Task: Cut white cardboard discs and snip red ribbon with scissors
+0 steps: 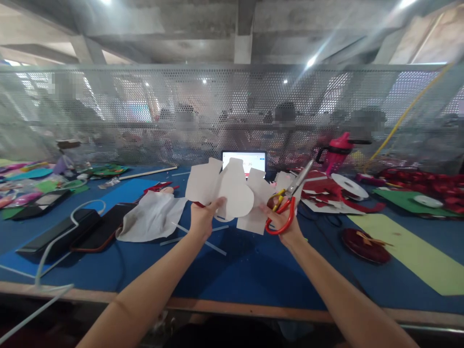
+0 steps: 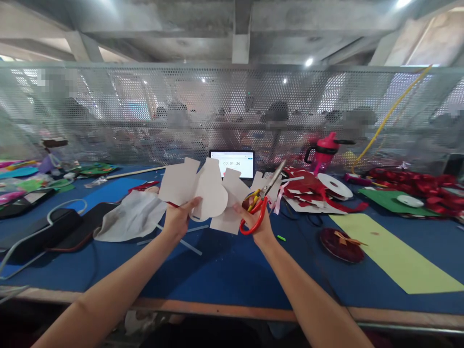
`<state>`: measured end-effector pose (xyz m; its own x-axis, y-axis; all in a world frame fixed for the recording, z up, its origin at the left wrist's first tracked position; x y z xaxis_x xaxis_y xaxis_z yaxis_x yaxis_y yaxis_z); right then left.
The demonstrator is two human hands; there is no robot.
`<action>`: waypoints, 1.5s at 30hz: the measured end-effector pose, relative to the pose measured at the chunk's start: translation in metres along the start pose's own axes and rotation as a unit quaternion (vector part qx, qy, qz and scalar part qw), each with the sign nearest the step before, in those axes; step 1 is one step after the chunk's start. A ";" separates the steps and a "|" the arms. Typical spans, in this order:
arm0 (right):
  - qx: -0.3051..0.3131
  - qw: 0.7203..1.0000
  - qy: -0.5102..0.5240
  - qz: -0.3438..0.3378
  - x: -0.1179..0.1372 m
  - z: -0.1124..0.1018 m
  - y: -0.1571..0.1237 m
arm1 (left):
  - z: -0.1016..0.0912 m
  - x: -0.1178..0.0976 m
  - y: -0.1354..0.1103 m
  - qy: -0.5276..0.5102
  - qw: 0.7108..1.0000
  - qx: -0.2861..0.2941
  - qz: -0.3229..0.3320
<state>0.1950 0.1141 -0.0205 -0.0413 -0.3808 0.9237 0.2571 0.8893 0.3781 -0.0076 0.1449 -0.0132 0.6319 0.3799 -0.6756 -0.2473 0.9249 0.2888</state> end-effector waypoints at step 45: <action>-0.085 0.996 -0.006 0.003 -0.011 0.014 -0.009 | 0.007 -0.013 -0.019 0.109 0.987 -0.026 0.116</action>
<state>0.1796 0.1140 -0.0334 -0.0506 -0.3724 0.9267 0.4176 0.8350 0.3584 -0.0059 0.1219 -0.0053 0.3821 0.5709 -0.7267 -0.4077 0.8098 0.4219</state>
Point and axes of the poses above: each hand's wrist, its own y-axis towards the middle knuckle, its own z-axis out of the palm, x = y × z, the point moved 4 cm from there along y, towards the middle knuckle, and after that the axes turned 12 degrees about -y, right-handed, at the moved point
